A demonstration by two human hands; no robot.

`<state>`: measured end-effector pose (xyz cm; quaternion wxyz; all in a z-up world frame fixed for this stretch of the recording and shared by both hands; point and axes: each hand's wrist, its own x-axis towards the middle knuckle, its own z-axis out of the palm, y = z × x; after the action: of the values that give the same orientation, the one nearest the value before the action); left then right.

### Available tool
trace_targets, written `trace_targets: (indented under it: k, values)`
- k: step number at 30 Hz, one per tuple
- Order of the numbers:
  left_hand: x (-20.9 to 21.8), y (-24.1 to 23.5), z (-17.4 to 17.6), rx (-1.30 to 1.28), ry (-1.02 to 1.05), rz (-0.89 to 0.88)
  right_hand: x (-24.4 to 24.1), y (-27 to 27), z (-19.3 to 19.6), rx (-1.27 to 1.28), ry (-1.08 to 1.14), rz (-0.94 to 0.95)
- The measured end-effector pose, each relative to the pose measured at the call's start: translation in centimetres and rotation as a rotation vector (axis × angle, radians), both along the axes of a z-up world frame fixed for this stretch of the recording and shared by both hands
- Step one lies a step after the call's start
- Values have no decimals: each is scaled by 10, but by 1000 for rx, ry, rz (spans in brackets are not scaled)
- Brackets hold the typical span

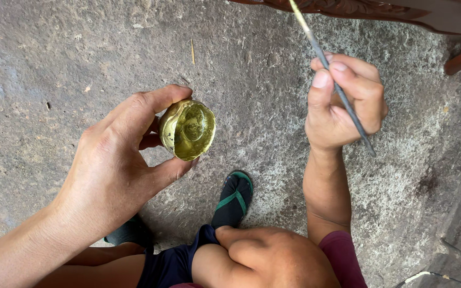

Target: The person is painting the carved details on the edge of a wooden chair with gold paint. They hold a small container of paint in one hand and a brush in the other, repeatedly dipping the brush and applying paint to the chair's ornate carvings.

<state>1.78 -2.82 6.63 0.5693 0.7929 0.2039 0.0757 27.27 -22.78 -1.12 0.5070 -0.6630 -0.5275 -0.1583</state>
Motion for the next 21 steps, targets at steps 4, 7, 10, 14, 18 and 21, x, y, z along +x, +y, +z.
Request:
trace_targets:
  k: [4, 7, 10, 14, 18, 21]
  values:
    - [0, 1, 0, 35, 26, -11, -6, -7, -7, 118, 162, -6]
    - [1, 1, 0, 51, 43, -3, -7, -6, -14, 102, 124, 29]
    - [2, 0, 0, 32, 45, 2, -9, -4, -16, 25, 87, 19]
    - [1, 0, 1, -3, 76, 16, -8, 1, -13, 9, 78, 12]
    - [-1, -1, -1, 2, 60, 34, -8, 1, -13, 86, 149, 1]
    - [-2, -1, -2, -5, 41, 32, -10, -1, -14, 110, 177, 12]
